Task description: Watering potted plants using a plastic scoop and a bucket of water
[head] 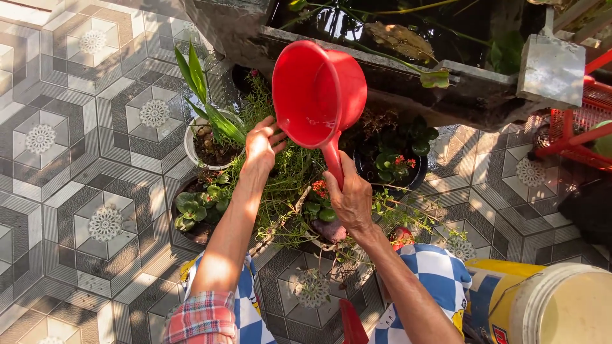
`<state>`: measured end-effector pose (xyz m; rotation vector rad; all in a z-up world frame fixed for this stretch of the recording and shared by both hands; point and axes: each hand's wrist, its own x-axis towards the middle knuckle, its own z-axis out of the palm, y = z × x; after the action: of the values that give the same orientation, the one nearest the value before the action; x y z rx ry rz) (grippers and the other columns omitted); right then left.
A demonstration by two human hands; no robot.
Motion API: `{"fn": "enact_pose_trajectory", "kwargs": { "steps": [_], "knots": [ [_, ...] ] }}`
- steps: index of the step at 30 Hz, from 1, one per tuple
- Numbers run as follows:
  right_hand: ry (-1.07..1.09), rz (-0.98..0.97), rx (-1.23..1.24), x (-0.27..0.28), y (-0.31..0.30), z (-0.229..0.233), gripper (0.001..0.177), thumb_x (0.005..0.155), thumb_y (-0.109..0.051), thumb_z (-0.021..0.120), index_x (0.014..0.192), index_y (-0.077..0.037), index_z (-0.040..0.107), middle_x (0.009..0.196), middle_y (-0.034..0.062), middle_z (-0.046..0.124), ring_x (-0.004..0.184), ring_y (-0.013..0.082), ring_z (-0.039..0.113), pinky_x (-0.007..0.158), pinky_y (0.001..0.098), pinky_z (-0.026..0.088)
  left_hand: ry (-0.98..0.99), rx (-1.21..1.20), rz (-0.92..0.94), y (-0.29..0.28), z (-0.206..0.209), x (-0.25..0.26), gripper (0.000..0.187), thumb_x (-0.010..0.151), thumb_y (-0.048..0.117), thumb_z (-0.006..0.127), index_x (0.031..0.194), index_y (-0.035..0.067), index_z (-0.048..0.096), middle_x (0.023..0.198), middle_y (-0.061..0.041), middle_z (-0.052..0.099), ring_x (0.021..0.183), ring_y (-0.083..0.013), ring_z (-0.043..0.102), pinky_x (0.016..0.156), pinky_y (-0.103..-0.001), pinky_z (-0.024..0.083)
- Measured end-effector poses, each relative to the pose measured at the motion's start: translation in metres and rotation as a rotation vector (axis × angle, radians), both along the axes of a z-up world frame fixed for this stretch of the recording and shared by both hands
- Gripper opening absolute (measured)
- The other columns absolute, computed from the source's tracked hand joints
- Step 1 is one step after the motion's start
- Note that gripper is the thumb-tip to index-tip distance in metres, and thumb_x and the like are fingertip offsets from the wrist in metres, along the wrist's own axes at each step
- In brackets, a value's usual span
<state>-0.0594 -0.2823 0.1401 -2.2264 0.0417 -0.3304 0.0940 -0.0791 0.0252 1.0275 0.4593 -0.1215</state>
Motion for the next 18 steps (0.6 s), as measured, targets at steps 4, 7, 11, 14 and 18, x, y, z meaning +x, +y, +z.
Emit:
{"fn": "enact_pose_trajectory", "kwargs": {
  "steps": [4,7,11,14,18],
  "knots": [
    [-0.068,0.038,-0.049,-0.003,0.0,-0.011,0.046,0.097,-0.032,0.07,0.138,-0.017,0.057,0.098,0.02,0.076,0.088,0.0416,0.074,0.073,0.0495,0.06,0.032,0.056,0.121,0.005,-0.042,0.009,0.071,0.09,-0.003,0.045,0.159,0.007,0.029,0.139,-0.029,0.033,0.122,-0.056,0.051,0.096,-0.08,0.046],
    [-0.113,0.058,-0.086,-0.003,0.003,-0.01,0.045,0.097,-0.032,0.069,0.138,-0.016,0.058,0.1,0.0201,0.076,0.09,0.0388,0.075,0.073,0.0472,0.061,0.002,-0.217,-0.007,-0.003,-0.011,-0.001,0.071,0.087,-0.005,0.044,0.157,-0.002,0.03,0.136,-0.036,0.043,0.124,-0.0639,0.05,0.101,-0.081,0.036],
    [-0.183,0.087,-0.156,-0.002,0.009,-0.012,0.044,0.099,-0.029,0.067,0.139,-0.014,0.057,0.103,0.0187,0.076,0.09,0.0353,0.076,0.073,0.0441,0.062,-0.074,-0.244,0.045,-0.003,-0.021,-0.001,0.069,0.086,-0.007,0.049,0.152,-0.003,0.031,0.13,-0.034,0.052,0.117,-0.0565,0.059,0.098,-0.08,0.043],
    [-0.146,0.119,-0.087,-0.002,0.01,-0.01,0.044,0.1,-0.027,0.066,0.139,-0.011,0.056,0.101,0.0208,0.076,0.085,0.0352,0.076,0.071,0.0443,0.062,-0.049,-0.428,0.105,0.011,-0.06,0.012,0.065,0.082,-0.012,0.051,0.146,-0.003,0.037,0.13,-0.034,0.055,0.119,-0.0539,0.06,0.103,-0.076,0.042],
    [0.027,0.084,0.318,0.002,0.006,-0.002,0.042,0.102,-0.022,0.066,0.136,-0.001,0.057,0.089,0.0209,0.077,0.059,0.0245,0.071,0.054,0.0314,0.058,-0.078,-0.276,0.117,0.019,-0.035,0.006,0.05,0.09,-0.011,0.051,0.139,-0.006,0.052,0.134,-0.034,0.054,0.13,-0.0502,0.053,0.11,-0.068,0.042]
  ]
}}
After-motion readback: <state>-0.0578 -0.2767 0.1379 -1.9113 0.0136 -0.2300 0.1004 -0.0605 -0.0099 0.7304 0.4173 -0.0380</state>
